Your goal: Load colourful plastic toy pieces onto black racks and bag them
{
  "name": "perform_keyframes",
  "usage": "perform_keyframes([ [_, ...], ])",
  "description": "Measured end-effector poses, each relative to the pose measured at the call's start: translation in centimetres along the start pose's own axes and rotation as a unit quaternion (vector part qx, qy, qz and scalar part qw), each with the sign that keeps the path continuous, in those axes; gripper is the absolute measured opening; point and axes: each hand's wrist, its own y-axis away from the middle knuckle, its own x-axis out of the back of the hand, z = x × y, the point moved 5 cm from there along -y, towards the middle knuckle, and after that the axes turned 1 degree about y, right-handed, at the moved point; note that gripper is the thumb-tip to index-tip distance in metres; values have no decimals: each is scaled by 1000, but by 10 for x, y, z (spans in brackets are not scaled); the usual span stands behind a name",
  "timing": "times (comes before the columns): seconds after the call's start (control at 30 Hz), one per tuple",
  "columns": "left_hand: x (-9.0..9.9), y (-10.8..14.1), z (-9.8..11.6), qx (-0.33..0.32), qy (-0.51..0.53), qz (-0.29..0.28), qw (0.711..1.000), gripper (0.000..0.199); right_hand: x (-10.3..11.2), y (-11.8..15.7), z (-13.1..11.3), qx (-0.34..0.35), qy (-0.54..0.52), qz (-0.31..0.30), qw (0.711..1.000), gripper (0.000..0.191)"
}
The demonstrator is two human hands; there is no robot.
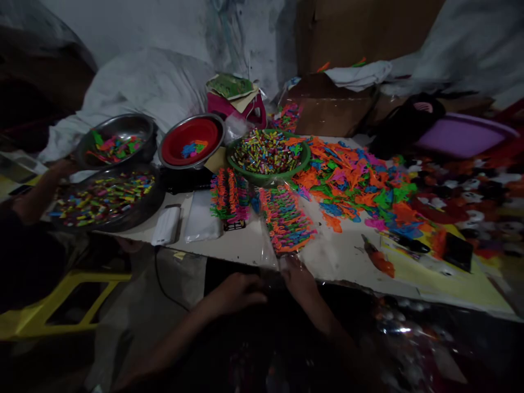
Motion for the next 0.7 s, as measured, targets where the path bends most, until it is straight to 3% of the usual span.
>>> perform_keyframes([
  [0.07, 17, 15, 0, 6, 14, -36, 999, 38, 16, 26, 1, -18, -134, -125, 983, 33],
  [0.1, 27, 21, 1, 13, 19, -28, 999, 38, 23, 38, 1, -42, -222, -194, 955, 37],
  [0.17, 43, 24, 8, 20, 30, 9, 999, 35, 38, 52, -4, -75, -373, -248, 891, 52],
  [0.2, 49, 22, 15, 17, 36, 29, 999, 37, 44, 53, -8, -88, -425, -231, 871, 57],
  [0.27, 58, 8, 35, 6, 45, 57, 997, 46, 52, 45, -13, -108, -479, -126, 862, 54],
  [0.37, 65, -26, 73, 7, 22, 78, 997, 61, 58, 33, -23, -113, -465, 70, 875, 37],
  [0.43, 69, -51, 93, 35, -41, 74, 996, 67, 62, 29, -36, -67, -424, 146, 891, 31],
  [0.6, 60, -97, 109, 52, -134, -39, 989, 51, 70, 32, -62, 77, -344, 175, 919, 25],
  [0.7, 62, -104, 104, 32, -168, -43, 984, 39, 74, 36, -70, 141, -323, 140, 925, 26],
])
